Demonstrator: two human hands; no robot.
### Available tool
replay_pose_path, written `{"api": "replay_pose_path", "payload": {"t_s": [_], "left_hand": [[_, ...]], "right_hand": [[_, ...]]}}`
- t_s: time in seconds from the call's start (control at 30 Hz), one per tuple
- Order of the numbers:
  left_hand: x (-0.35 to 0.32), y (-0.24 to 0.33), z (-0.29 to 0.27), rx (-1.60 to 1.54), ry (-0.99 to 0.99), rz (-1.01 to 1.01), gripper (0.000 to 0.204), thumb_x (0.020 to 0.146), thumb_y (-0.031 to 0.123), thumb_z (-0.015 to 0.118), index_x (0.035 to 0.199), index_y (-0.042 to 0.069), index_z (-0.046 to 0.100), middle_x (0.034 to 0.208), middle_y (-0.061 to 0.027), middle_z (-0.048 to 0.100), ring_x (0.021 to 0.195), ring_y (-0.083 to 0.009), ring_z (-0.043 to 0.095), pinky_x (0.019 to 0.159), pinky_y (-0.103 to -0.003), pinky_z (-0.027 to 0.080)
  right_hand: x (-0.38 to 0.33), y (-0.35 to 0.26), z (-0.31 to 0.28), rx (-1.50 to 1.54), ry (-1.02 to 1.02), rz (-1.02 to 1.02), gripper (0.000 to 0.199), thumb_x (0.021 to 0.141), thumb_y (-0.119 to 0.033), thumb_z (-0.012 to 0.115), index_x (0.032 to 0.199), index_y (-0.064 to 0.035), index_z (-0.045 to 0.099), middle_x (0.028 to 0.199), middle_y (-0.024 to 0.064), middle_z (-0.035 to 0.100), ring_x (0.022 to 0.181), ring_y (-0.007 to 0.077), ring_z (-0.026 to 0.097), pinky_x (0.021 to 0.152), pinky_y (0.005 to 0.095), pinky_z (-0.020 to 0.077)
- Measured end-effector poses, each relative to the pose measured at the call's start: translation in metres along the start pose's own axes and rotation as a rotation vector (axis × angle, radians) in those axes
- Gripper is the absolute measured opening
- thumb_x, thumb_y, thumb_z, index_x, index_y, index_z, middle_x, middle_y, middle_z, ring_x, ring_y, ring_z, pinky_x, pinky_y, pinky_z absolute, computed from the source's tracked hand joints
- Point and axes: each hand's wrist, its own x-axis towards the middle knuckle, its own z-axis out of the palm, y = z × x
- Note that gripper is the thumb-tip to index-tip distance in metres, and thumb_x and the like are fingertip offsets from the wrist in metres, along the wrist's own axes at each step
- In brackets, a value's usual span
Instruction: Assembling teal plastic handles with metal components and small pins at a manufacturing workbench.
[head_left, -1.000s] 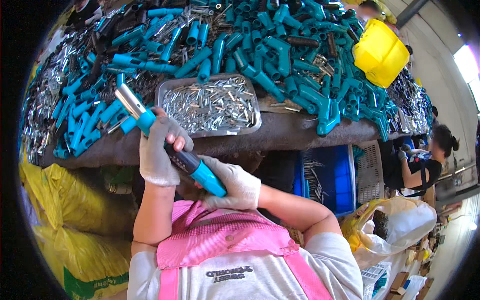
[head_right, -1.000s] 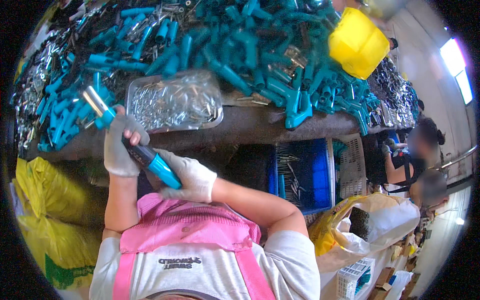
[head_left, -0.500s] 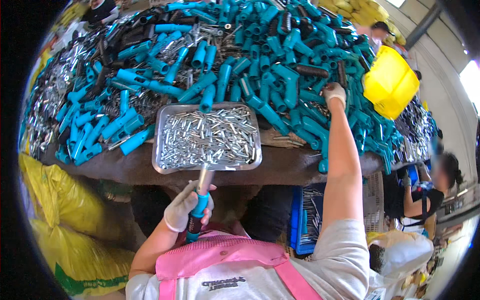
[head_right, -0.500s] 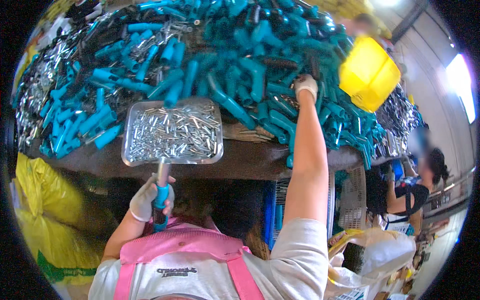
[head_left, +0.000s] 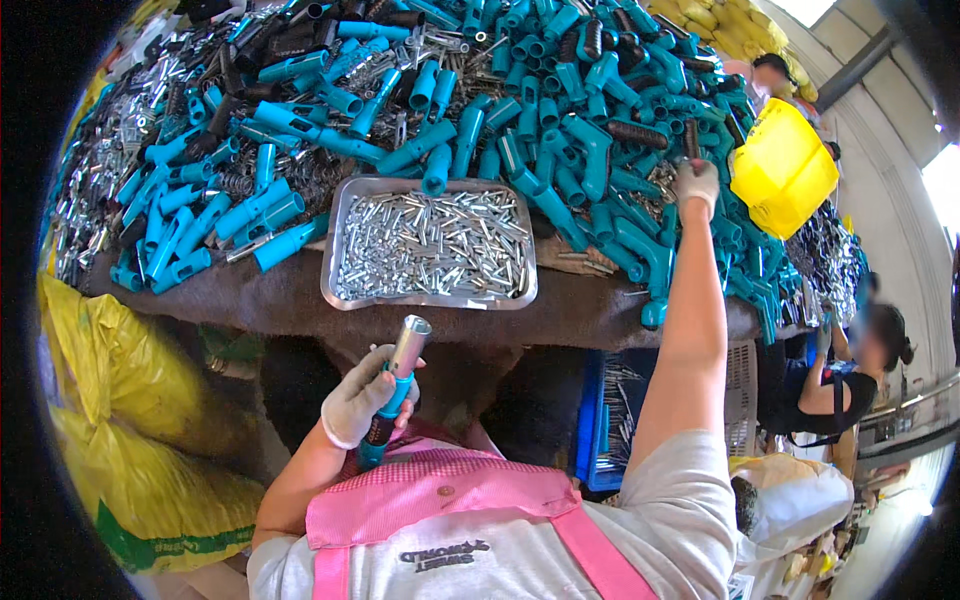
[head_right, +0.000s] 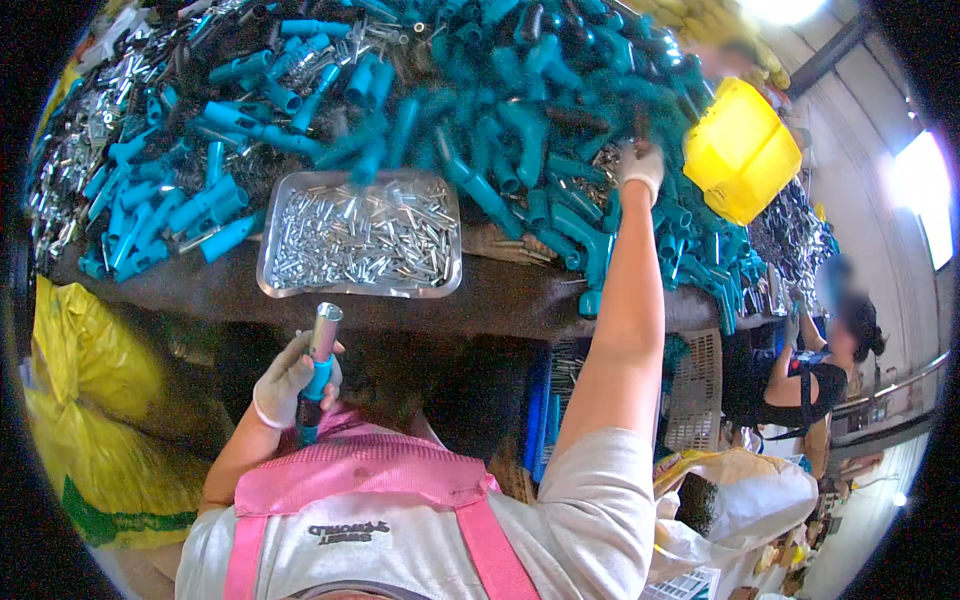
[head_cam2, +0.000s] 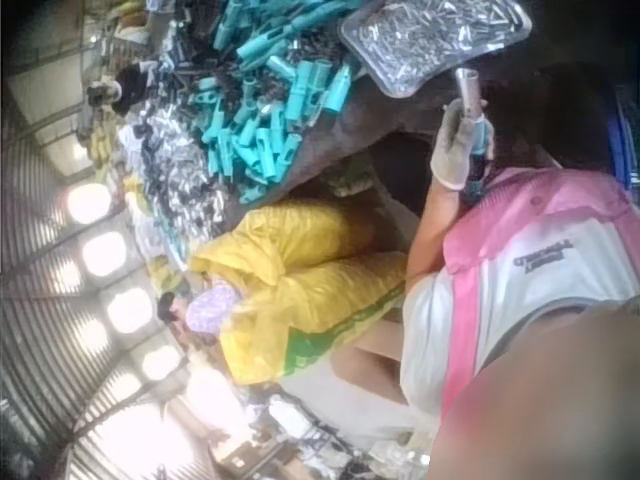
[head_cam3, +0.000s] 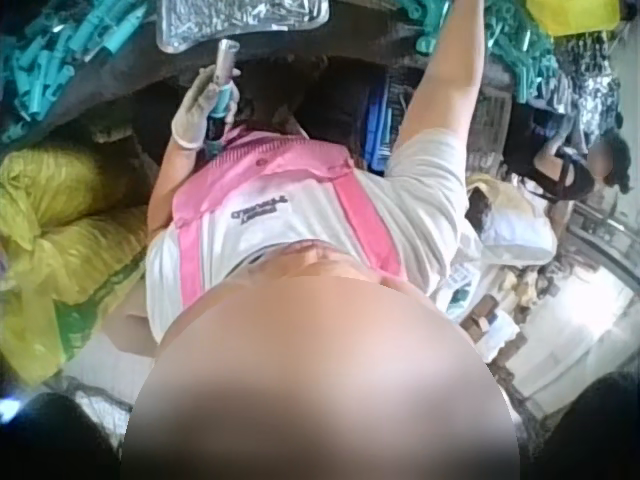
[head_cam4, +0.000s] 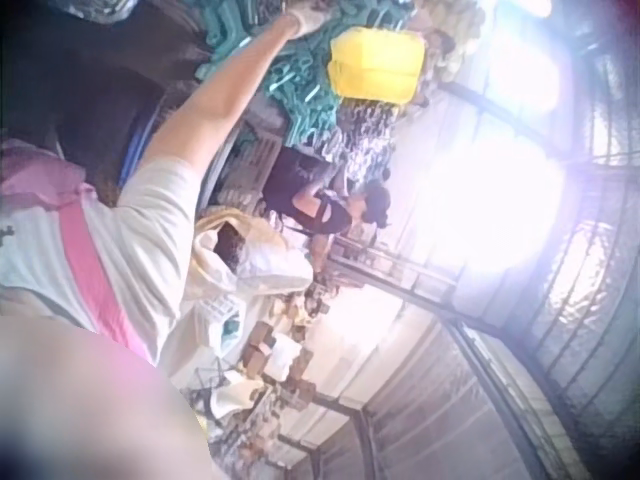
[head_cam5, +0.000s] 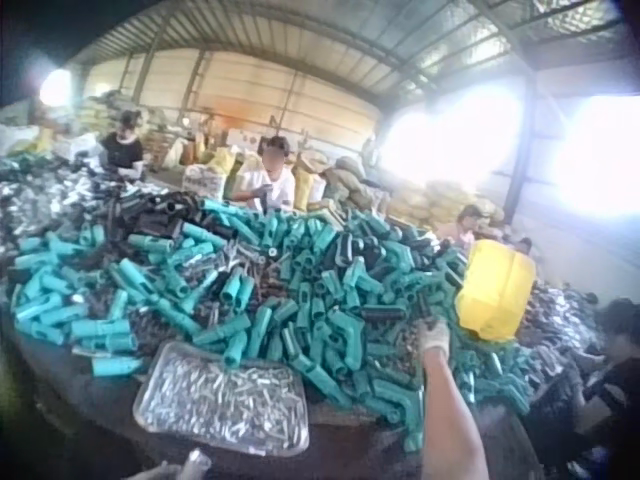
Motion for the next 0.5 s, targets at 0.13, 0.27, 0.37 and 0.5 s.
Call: {"api": "replay_pose_path", "payload": {"t_s": [0.13,0.27,0.37,0.5], "left_hand": [[0.005,0.001,-0.001,-0.037,0.012,-0.027,0.046,0.091,0.04,0.049,0.113,0.0,0.046,0.072,-0.0083,0.053,0.057,-0.0134,0.05,0.056,-0.025,0.041],[0.01,-0.001,0.004,-0.037,-0.062,-0.059,0.046,0.091,0.039,0.05,0.114,0.0,0.047,0.073,-0.008,0.052,0.058,-0.0132,0.049,0.056,-0.025,0.041],[0.01,-0.001,0.01,-0.024,-0.078,-0.071,0.045,0.091,0.039,0.05,0.114,0.0,0.047,0.073,-0.0076,0.052,0.058,-0.013,0.049,0.056,-0.025,0.04],[0.005,0.005,0.012,0.046,-0.11,-0.035,0.037,0.094,0.034,0.046,0.11,0.001,0.049,0.072,-0.0057,0.052,0.058,-0.0112,0.048,0.057,-0.024,0.038]], "right_hand": [[-0.037,-0.006,-0.039,1.506,-0.273,0.362,0.01,0.084,-0.011,0.054,0.086,-0.0014,0.055,0.072,0.0065,0.058,0.057,0.0121,0.053,0.049,0.0196,0.0476],[-0.142,-0.056,-0.051,1.696,-0.752,0.414,0.019,0.088,-0.016,0.05,0.097,0.0013,0.052,0.077,0.0103,0.057,0.06,0.0141,0.055,0.051,0.0208,0.0497],[-0.223,-0.092,-0.04,2.05,-1.331,0.533,0.037,0.088,-0.011,0.044,0.122,0.0029,0.046,0.091,0.0162,0.053,0.069,0.0194,0.06,0.055,0.023,0.0511],[-0.312,-0.134,-0.038,1.898,-1.459,0.407,0.041,0.085,-0.023,0.063,0.116,-0.003,0.047,0.099,0.0137,0.054,0.08,0.0211,0.057,0.068,0.0298,0.0471]]}}
